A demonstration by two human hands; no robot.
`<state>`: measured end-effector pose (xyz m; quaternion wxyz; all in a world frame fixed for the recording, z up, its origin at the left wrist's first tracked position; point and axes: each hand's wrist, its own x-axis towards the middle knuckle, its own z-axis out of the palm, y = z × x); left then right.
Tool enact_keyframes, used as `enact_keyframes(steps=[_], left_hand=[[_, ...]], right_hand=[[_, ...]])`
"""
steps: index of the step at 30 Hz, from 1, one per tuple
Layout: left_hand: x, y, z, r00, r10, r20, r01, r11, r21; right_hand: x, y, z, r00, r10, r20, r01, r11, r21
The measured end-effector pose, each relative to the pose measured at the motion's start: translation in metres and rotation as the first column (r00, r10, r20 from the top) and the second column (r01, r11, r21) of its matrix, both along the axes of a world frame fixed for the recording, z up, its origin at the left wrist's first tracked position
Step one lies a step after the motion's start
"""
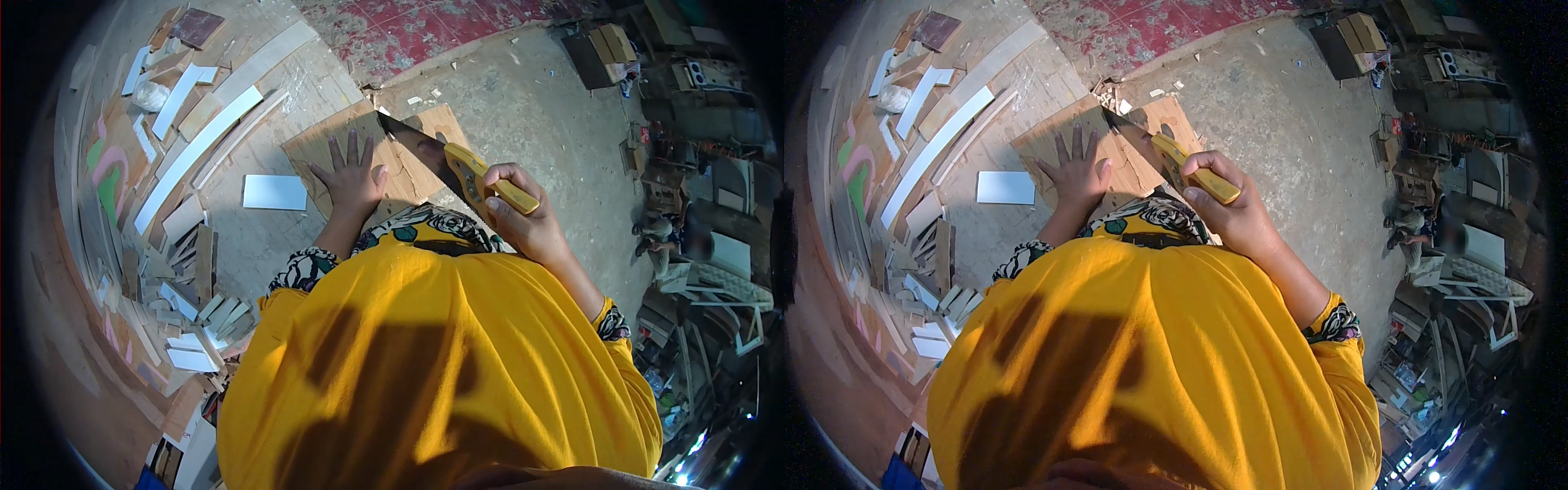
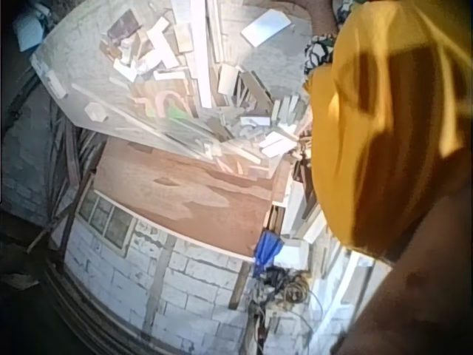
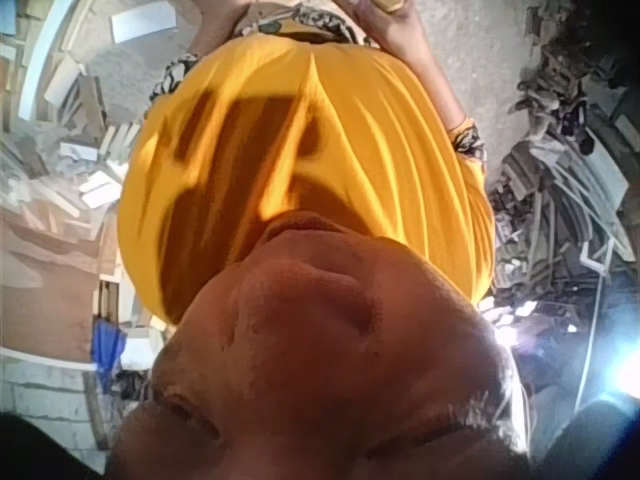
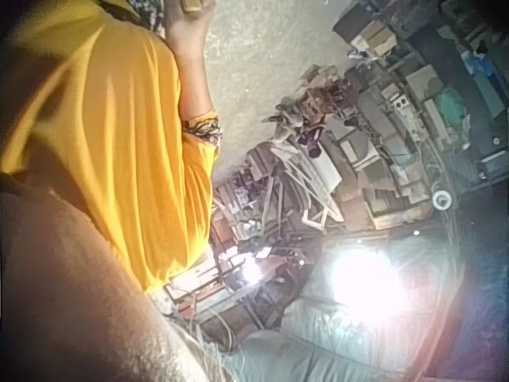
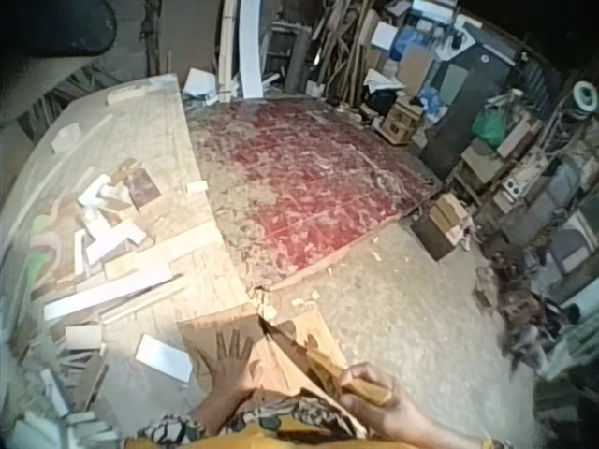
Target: Sawing a piece of plywood using a hand saw on a workshop floor.
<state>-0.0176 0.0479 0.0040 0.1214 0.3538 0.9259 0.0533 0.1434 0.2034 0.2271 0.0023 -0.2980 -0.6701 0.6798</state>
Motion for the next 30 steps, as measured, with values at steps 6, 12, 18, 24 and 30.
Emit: enact_keyframes(steps=[6,12,18,24,30], left_hand=[[-0.001,0.008,0.001,1.0,0.004,-0.013,-0.004,0.999,-0.051],[-0.001,0.01,-0.001,0.999,0.026,-0.033,-0.027,0.998,-0.055],[-0.003,0.011,-0.002,0.998,-0.002,-0.065,-0.001,0.999,-0.042],[-0.001,0.009,-0.006,0.994,0.019,-0.105,-0.017,1.0,0.02],[-0.001,0.01,0.001,0.994,0.021,-0.108,-0.016,0.999,0.04]], right_hand=[[0.001,0.001,-0.001,0.999,0.038,0.007,-0.038,0.997,0.068],[0.0,-0.007,-0.005,0.982,0.188,-0.02,-0.178,0.954,0.243],[-0.004,-0.003,0.003,0.992,0.126,0.022,-0.128,0.985,0.12],[-0.016,0.001,0.001,0.993,0.115,0.013,-0.116,0.989,0.09],[-0.039,0.004,0.0,0.993,0.116,-0.038,-0.117,0.993,-0.025]])
